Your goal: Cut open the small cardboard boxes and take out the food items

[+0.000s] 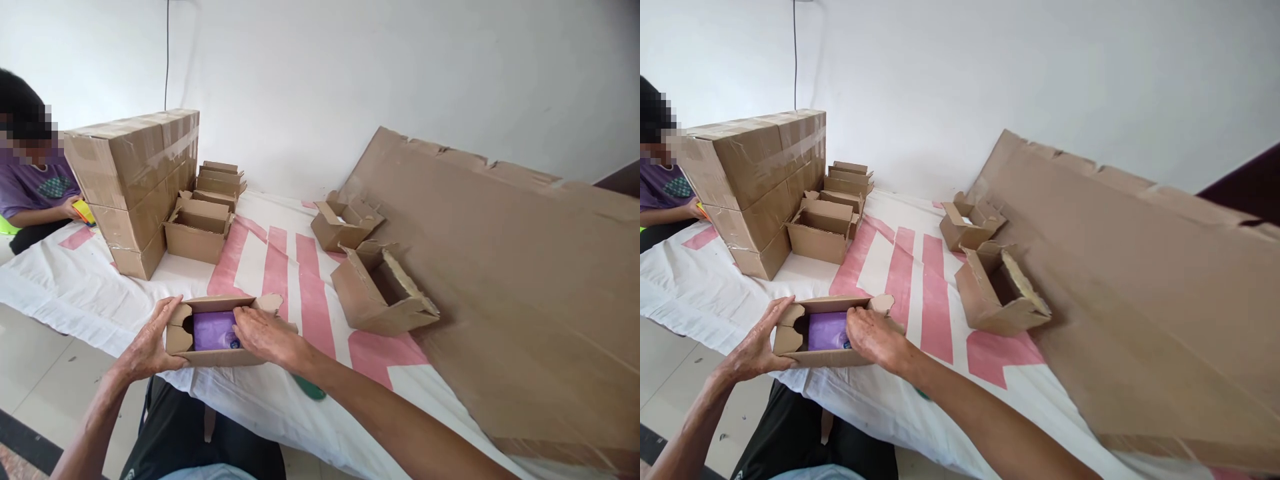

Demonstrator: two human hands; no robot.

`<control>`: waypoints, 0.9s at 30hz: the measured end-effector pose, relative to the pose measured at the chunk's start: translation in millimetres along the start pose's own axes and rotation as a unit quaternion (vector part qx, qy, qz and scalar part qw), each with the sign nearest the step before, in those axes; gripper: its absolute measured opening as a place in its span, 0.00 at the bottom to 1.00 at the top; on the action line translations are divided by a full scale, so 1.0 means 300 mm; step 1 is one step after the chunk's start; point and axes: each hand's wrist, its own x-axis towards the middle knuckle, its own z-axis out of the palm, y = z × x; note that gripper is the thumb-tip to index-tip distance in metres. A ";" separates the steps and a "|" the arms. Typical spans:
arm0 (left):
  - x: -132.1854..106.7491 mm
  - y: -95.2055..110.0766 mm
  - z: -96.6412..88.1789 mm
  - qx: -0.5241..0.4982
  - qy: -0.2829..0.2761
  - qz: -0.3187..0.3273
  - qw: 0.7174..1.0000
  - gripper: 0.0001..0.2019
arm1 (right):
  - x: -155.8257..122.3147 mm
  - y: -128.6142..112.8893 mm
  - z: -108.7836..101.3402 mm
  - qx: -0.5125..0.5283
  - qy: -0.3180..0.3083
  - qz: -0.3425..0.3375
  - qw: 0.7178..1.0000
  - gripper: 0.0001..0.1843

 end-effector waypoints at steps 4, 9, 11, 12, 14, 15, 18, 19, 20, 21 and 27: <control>-0.001 -0.016 0.013 -0.011 0.001 0.010 1.000 0.61 | 0.047 0.013 -0.013 0.004 -0.070 0.015 0.997 0.11; 0.001 -0.022 0.020 -0.015 0.004 0.030 0.999 0.63 | 0.069 0.007 -0.029 0.041 -0.122 0.049 0.990 0.12; 0.001 -0.020 0.023 -0.017 0.006 0.035 0.999 0.63 | 0.065 0.004 -0.025 0.062 -0.123 0.064 0.988 0.13; 0.001 -0.019 0.024 -0.018 0.006 0.037 0.999 0.64 | 0.062 0.003 -0.020 0.069 -0.122 0.070 0.988 0.13; 0.001 -0.018 0.026 -0.020 0.007 0.038 0.999 0.64 | 0.052 0.005 -0.003 0.107 -0.108 0.087 0.985 0.13; 0.000 -0.017 0.027 -0.022 0.007 0.038 0.999 0.64 | 0.048 0.007 0.009 0.144 -0.093 0.102 0.980 0.14; -0.001 -0.017 0.028 -0.024 0.006 0.039 0.999 0.64 | 0.043 0.021 0.054 0.318 -0.039 0.157 0.934 0.18; -0.001 -0.017 0.028 -0.024 0.006 0.039 0.999 0.63 | 0.044 0.026 0.069 0.378 -0.029 0.167 0.910 0.18; -0.001 -0.016 0.028 -0.024 0.005 0.040 0.999 0.63 | 0.046 0.031 0.083 0.425 -0.024 0.169 0.889 0.19; -0.001 -0.016 0.028 -0.025 0.005 0.040 0.999 0.63 | 0.048 0.034 0.094 0.458 -0.020 0.169 0.873 0.19; 0.000 -0.015 0.027 -0.024 0.003 0.044 0.999 0.63 | 0.053 0.029 0.095 0.415 0.011 0.176 0.892 0.22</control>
